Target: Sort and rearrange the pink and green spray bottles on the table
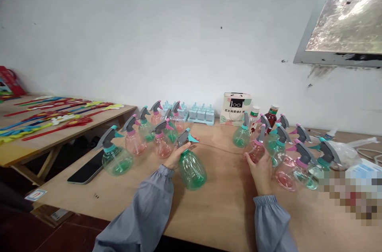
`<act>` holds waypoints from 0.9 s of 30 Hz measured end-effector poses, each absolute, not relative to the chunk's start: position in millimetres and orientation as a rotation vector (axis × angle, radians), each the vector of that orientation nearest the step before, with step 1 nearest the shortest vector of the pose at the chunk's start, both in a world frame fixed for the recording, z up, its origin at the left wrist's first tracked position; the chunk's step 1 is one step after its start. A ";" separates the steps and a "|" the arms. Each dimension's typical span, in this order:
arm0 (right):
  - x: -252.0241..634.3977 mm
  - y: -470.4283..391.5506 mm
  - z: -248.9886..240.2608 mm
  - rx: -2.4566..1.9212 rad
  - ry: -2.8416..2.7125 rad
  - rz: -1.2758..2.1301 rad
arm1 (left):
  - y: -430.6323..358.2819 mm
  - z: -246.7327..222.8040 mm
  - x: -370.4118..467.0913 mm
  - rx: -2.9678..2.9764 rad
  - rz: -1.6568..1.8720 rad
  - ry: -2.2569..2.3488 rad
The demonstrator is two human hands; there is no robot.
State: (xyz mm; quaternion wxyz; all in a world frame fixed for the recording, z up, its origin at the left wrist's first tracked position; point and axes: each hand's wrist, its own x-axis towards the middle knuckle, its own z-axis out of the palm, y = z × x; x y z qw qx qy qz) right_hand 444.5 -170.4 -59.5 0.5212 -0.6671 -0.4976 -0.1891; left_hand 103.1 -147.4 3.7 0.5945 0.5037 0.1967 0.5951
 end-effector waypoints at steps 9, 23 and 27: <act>407.3 -150.6 -83.4 -1.478 -1.245 -0.509 | -150.9 8.8 101.8 1.128 1.301 0.398; 363.5 -156.6 -92.2 -1.251 -1.521 0.062 | -145.8 -0.7 99.2 1.142 1.396 0.324; 362.1 -157.4 -90.3 -1.256 -1.518 0.098 | -147.0 -1.0 100.2 1.202 1.270 0.365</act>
